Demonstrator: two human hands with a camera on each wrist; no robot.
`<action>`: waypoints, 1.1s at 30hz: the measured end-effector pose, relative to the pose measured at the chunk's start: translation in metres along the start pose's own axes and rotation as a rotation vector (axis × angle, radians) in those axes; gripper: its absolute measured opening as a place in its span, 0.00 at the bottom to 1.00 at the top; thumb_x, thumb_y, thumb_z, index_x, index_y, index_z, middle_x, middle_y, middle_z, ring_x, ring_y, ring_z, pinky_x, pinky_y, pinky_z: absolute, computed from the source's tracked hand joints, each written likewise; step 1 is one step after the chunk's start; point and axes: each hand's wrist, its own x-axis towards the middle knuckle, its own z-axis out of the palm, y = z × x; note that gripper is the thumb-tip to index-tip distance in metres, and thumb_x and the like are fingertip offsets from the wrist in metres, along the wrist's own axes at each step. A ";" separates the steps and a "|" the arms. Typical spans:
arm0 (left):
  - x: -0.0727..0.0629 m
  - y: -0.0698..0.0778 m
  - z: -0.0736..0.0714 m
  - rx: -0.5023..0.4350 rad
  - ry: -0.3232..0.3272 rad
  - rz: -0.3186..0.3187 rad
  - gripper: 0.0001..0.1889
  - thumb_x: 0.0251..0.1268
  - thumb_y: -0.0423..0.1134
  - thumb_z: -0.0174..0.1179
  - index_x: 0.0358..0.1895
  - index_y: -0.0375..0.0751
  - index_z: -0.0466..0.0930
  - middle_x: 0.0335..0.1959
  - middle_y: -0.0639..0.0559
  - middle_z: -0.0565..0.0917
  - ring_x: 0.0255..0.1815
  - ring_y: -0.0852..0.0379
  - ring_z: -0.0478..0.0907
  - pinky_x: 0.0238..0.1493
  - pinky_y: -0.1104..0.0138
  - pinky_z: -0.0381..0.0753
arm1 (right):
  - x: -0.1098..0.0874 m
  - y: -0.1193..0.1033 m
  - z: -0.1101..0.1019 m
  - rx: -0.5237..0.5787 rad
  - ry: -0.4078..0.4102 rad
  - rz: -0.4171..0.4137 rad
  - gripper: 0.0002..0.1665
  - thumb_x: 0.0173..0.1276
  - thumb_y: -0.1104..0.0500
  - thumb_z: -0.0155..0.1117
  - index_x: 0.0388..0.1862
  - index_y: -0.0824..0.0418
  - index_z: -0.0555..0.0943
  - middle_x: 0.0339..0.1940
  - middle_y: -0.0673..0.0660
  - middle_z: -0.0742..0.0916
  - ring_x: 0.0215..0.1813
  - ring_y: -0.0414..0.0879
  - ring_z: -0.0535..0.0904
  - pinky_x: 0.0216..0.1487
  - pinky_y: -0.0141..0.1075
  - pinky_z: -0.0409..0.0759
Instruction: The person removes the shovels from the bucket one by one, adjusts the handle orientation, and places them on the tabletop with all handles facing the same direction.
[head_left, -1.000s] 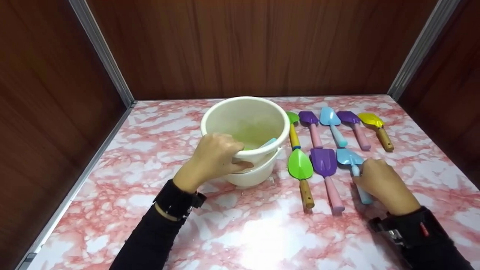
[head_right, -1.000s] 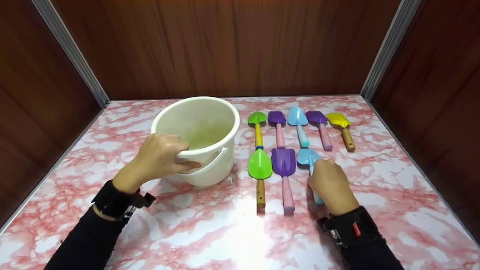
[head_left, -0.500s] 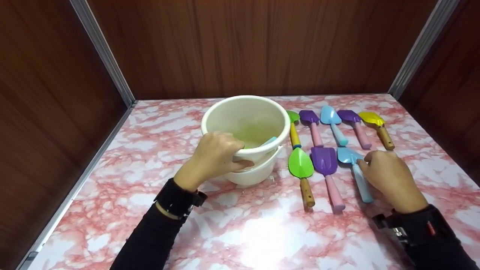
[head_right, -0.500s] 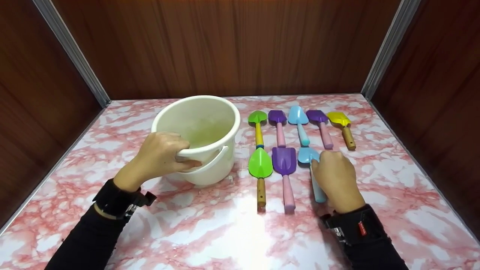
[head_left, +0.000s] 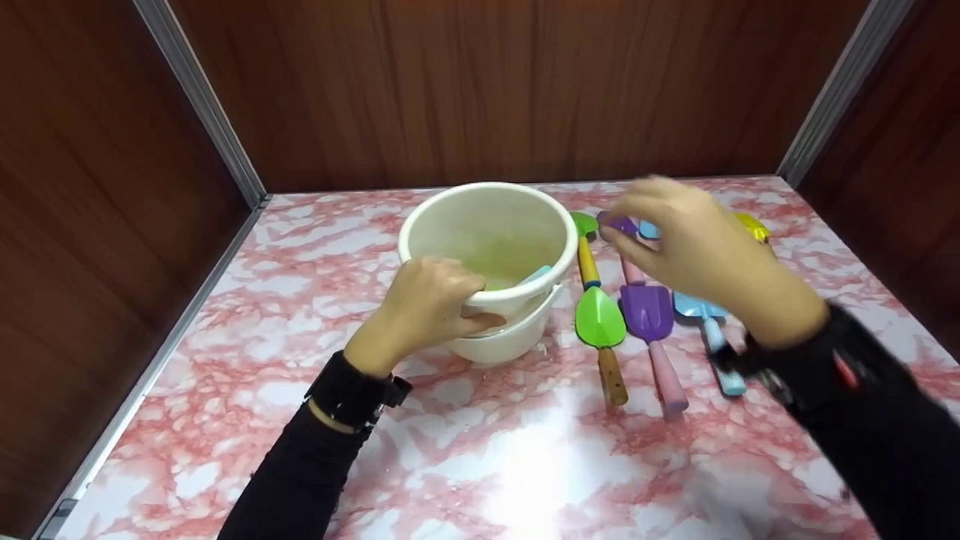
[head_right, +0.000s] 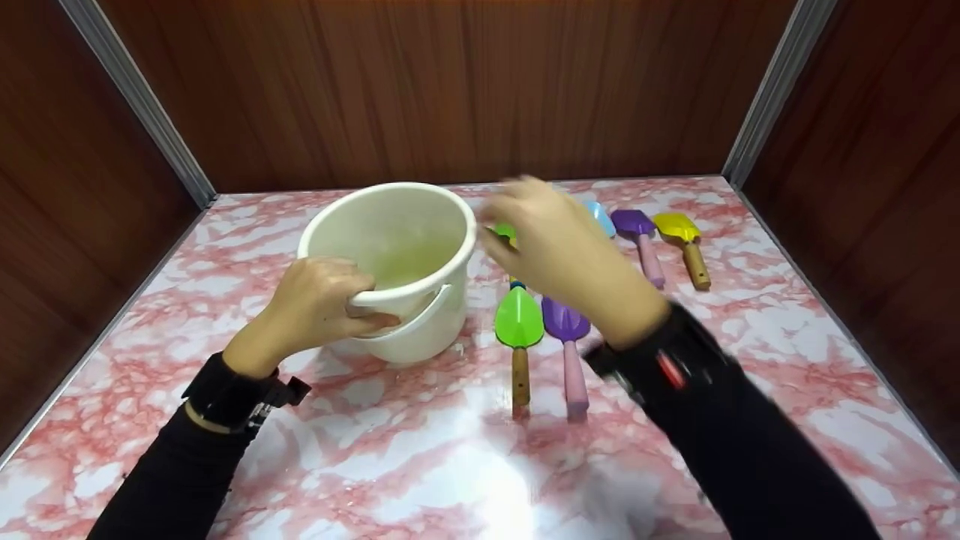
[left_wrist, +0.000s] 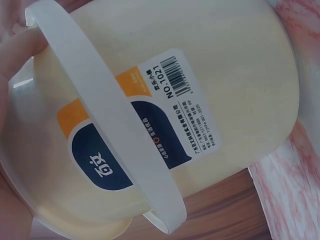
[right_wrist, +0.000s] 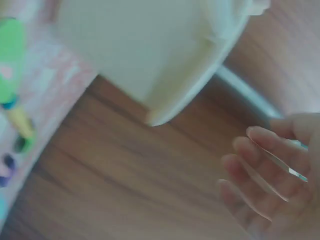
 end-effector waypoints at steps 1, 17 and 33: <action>-0.001 0.000 0.000 0.004 0.000 0.000 0.23 0.54 0.57 0.81 0.21 0.48 0.79 0.19 0.54 0.80 0.23 0.51 0.78 0.28 0.56 0.76 | 0.014 -0.003 -0.002 0.012 -0.048 -0.017 0.10 0.72 0.60 0.74 0.49 0.63 0.90 0.43 0.60 0.89 0.46 0.55 0.86 0.46 0.51 0.87; -0.002 -0.002 0.002 0.035 0.004 0.011 0.23 0.56 0.57 0.79 0.21 0.48 0.77 0.18 0.55 0.78 0.20 0.53 0.76 0.28 0.56 0.75 | 0.117 -0.044 0.096 0.098 -0.849 -0.034 0.19 0.67 0.60 0.67 0.56 0.58 0.88 0.45 0.58 0.90 0.46 0.52 0.84 0.54 0.48 0.81; -0.001 -0.006 0.001 0.006 -0.018 -0.011 0.19 0.57 0.54 0.79 0.22 0.48 0.81 0.19 0.55 0.80 0.22 0.52 0.77 0.29 0.57 0.76 | 0.096 -0.048 0.118 0.054 -0.815 0.481 0.10 0.69 0.50 0.62 0.32 0.54 0.81 0.34 0.56 0.85 0.41 0.54 0.78 0.51 0.53 0.78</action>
